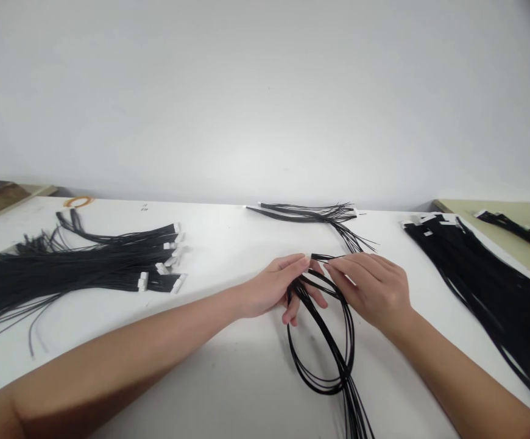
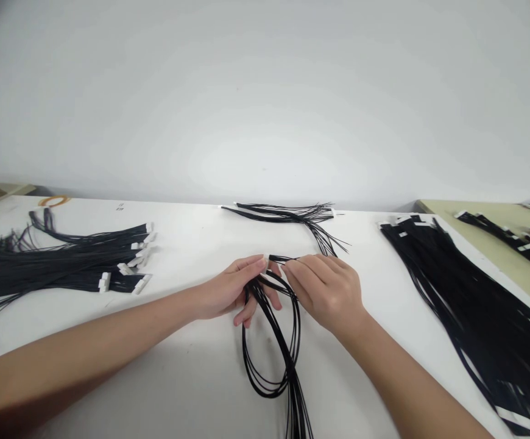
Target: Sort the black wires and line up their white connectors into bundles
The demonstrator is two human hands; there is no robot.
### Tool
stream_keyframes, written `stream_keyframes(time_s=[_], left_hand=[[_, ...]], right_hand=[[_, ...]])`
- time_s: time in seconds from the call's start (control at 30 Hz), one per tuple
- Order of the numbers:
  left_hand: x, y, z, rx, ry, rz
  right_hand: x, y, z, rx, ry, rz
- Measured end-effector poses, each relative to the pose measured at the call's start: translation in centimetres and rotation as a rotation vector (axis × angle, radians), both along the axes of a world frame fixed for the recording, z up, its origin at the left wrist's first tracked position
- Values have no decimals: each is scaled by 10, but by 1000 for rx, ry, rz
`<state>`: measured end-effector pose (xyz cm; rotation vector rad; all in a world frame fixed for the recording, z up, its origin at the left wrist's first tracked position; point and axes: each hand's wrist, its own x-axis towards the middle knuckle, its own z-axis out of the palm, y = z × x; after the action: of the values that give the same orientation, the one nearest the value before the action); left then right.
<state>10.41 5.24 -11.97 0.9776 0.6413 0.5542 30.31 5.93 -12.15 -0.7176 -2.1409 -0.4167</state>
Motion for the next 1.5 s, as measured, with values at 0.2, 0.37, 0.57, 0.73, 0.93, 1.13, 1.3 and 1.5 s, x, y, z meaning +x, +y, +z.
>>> stream_keyframes(time_s=[0.2, 0.37, 0.57, 0.73, 0.93, 1.13, 1.3, 1.5], left_hand=[[0, 0, -1, 15, 12, -6], [-1, 2, -1, -24, -18, -9], [-3, 5, -2, -158, -128, 190], [-4, 6, -4, -241, -201, 256], [-5, 5, -1, -256, -224, 149], [-6, 4, -2, -227, -247, 44], [-6, 4, -4, -229, -250, 8], [-4, 3, -4, -209, -226, -10]], right_hand=[[-1, -1, 0, -21, -6, 2], [-1, 0, 1, 27, 0, -23], [-3, 1, 5, 267, 109, -163], [-5, -1, -2, 154, 24, -60], [-11, -4, -7, 88, -62, 81], [-16, -6, -8, 99, -41, 51], [-15, -5, -11, 116, -31, 57], [-14, -8, -8, 77, -74, 51]])
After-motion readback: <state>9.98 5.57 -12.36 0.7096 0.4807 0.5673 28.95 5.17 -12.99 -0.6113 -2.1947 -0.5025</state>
